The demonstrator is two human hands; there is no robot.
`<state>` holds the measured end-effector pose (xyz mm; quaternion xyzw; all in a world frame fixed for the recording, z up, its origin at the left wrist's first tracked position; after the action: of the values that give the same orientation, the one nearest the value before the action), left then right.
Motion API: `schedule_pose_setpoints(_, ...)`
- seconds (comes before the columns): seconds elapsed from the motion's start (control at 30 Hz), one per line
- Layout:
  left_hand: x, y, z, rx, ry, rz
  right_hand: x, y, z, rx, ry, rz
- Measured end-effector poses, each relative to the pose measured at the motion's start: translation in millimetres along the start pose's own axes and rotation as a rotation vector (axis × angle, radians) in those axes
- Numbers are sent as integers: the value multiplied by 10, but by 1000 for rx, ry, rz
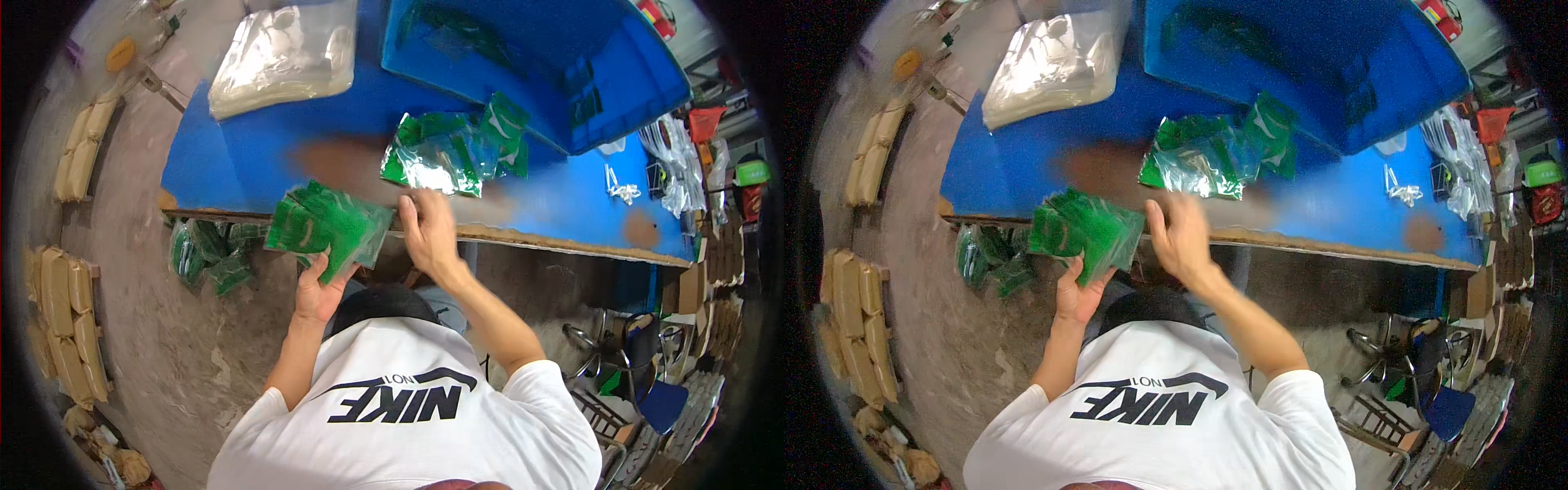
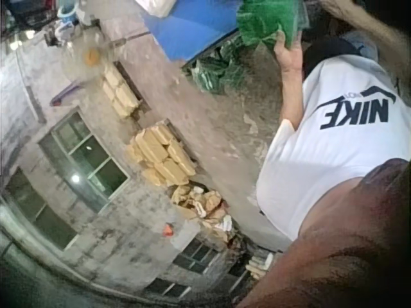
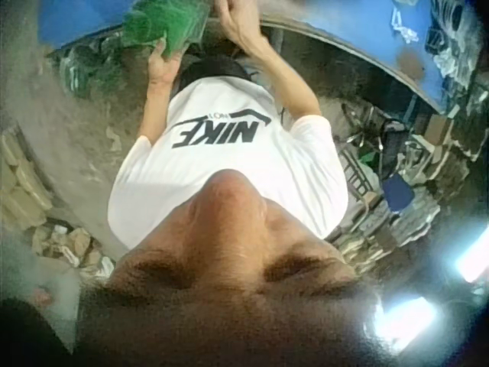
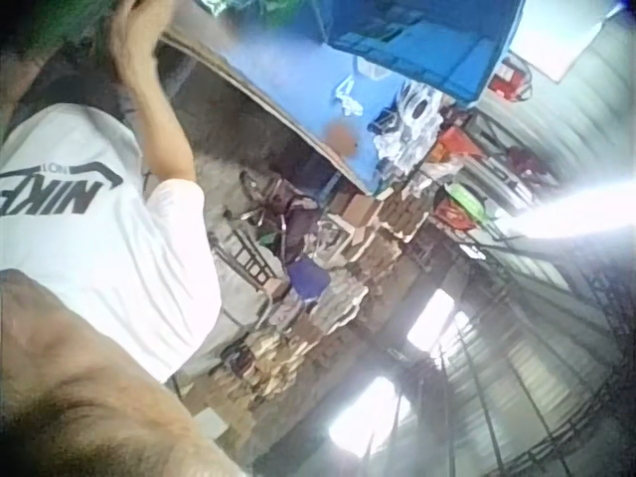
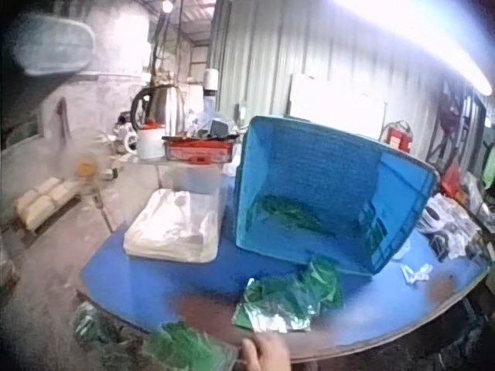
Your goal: The recorder is organizing stacks of small green plastic bags and packing them into a larger clear plastic bag on a workbench.
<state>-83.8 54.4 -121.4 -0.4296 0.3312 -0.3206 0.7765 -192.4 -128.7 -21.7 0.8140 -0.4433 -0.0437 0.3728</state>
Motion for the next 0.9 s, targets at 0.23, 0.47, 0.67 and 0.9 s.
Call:
schedule_pose_setpoints(0.23,-127,172,129,217,-49,-51,-91,-188,62,-251,291,-157)
schedule_pose_setpoints(0.47,-44,161,-53,128,92,-43,53,-303,-88,297,168,-412)
schedule_pose_setpoints(0.67,-79,212,249,116,-10,-31,102,-133,64,-373,379,-140)
schedule_pose_setpoints(0.9,-114,441,153,-88,130,-236,-204,-152,298,641,-289,24)
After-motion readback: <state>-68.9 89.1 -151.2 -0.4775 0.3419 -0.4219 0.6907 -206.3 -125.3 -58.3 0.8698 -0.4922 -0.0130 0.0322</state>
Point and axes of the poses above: each hand's wrist, its own x-axis towards the middle knuckle, its own y-axis out of the back of the hand, z = x × y, the point moved 7 cm from there along x, towards the middle knuckle, and after that the axes turned 6 degrees about -y, right-handed, at the moved point
